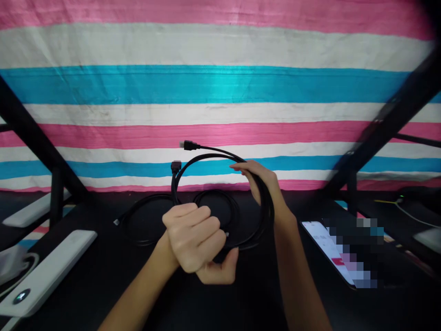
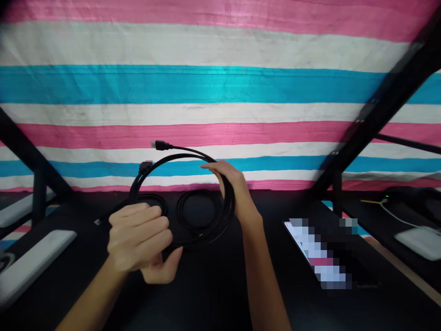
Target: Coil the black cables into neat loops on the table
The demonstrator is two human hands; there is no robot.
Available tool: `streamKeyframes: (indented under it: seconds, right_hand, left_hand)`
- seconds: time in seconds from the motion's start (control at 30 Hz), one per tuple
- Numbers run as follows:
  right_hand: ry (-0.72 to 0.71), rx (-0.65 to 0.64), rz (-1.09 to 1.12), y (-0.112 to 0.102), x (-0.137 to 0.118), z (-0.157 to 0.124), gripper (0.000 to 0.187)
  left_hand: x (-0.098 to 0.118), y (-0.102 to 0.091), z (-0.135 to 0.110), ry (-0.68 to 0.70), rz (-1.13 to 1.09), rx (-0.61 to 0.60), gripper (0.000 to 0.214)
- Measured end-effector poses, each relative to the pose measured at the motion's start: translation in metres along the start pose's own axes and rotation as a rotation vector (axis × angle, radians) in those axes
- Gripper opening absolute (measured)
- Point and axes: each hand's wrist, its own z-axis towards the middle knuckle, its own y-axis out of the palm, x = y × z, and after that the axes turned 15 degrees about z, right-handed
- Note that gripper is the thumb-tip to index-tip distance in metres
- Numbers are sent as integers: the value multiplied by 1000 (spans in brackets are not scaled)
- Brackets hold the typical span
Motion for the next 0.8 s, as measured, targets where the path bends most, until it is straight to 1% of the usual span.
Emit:
streamKeyframes:
  seconds: [0.07,0.1,0.13,0.23,0.3,0.37,0.4,0.43,0.47,0.5,0.53,0.57,0.63,0.7,0.77,0.8]
  right_hand:
    - [-83,113,-60,-4,-4,2,19]
    - [-118,165,-84,-6,-7,2,19]
    - [-149,215,-108,-8,-9,2,20]
    - [-232,326,-181,-10,-15,0,21]
    - [-220,338,-218,-12,-16,-1,21]
    - [-165,298,-221,-13,-15,-3,20]
    - [-134,267,-221,-14,-13,-4,21]
    - [-111,239,-232,-14,-12,-4,20]
    - [-97,223,-258,-14,-11,-4,18]
    - [-85,213,-293,-13,-10,-4,15]
    - [-71,213,-326,-11,-9,-3,12]
    - [-43,215,-334,-9,-7,-2,13]
    - [66,205,-238,-5,-3,0,23]
    - [277,114,-56,-2,2,1,33]
    - [563,-52,93,0,9,-1,41]
    - [708,-142,133,0,13,-2,42]
  left_hand:
    - [4,4,5,241,196,178,28]
    - [4,7,8,325,276,220,29]
    - [3,9,10,356,316,214,30]
    - [-8,16,13,355,353,128,32]
    - [-19,20,13,318,318,86,32]
    - [-29,20,11,256,173,108,34]
    - [-33,20,11,200,67,149,36]
    - [-35,19,11,111,-41,207,39]
    - [-37,17,11,-12,-151,268,43]
    - [-38,15,12,-164,-267,312,48]
    - [-39,13,14,-330,-387,326,53]
    - [-39,11,17,-494,-511,304,57]
    - [-43,9,22,-779,-764,200,61]
    - [-51,11,26,-1011,-973,120,59]
    - [-63,18,25,-1183,-1123,99,54]
    - [-69,22,24,-1239,-1164,86,51]
